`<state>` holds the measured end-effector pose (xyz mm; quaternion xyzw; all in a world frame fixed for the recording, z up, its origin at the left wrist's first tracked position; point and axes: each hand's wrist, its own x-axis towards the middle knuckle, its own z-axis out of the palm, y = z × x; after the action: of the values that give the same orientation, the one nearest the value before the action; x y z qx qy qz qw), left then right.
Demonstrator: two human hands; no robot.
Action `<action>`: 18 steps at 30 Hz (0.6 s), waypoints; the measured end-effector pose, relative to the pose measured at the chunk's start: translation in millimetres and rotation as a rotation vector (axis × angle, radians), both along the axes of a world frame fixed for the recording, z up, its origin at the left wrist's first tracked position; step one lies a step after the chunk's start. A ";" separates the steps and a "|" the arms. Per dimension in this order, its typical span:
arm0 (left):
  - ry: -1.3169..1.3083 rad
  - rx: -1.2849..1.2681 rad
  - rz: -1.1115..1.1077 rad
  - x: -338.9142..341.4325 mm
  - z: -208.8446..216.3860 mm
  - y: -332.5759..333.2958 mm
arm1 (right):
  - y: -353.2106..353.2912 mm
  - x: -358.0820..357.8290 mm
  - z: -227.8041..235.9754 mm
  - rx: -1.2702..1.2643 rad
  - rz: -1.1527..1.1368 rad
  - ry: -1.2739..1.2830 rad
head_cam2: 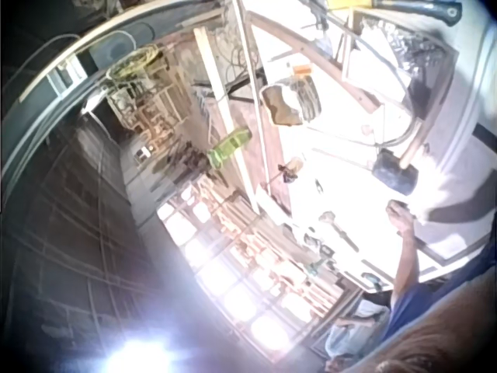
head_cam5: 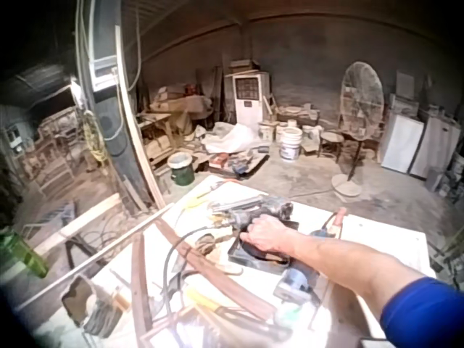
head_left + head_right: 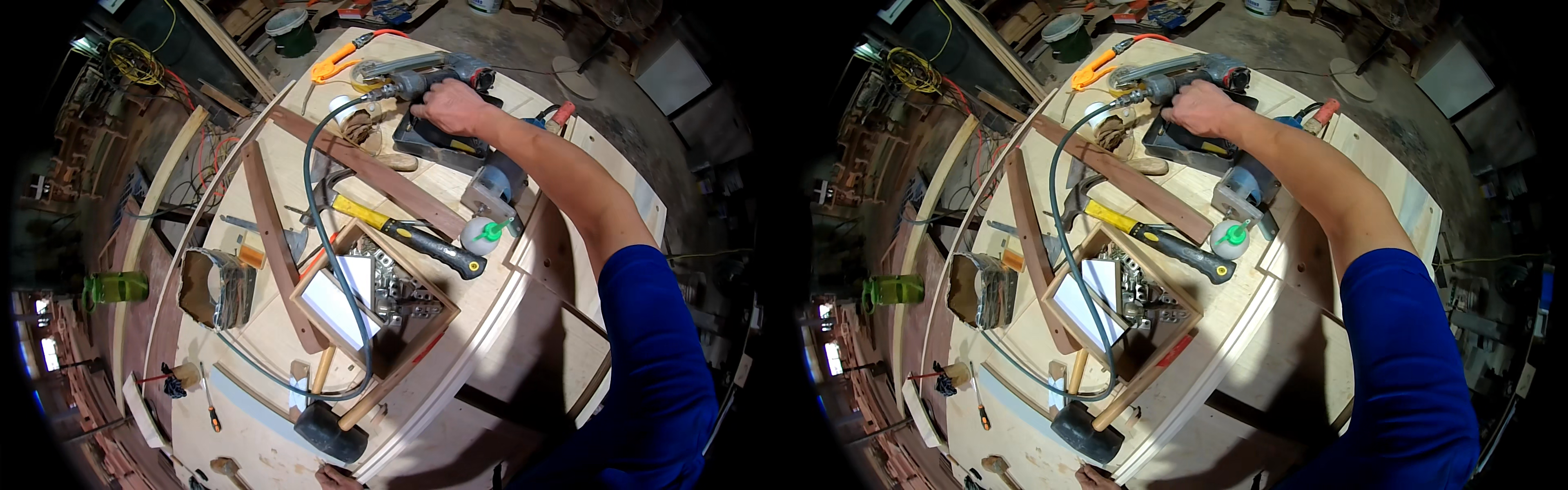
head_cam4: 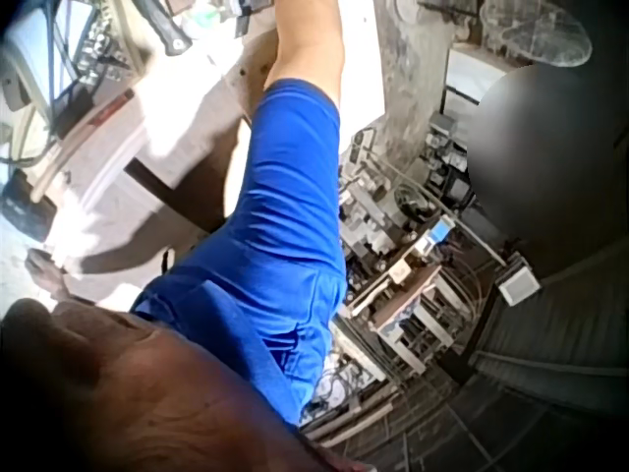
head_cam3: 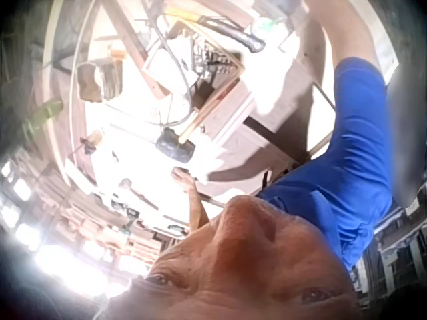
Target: The person positions wooden panels into a frame, uses a measuring tape, and secures them using a pneumatic nail gun and a drill.
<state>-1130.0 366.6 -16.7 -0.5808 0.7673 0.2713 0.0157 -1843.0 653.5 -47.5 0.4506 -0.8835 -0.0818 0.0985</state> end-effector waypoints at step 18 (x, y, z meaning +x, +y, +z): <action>0.078 -0.259 -0.050 38.3 -37.5 -14.7 | -45.7 78.5 91.9 -0.874 -0.270 -1.090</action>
<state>-1091.7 351.8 -54.2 -0.5477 0.8101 0.1919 -0.0827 -1764.5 607.8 44.4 0.2329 -0.8070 0.5058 -0.1967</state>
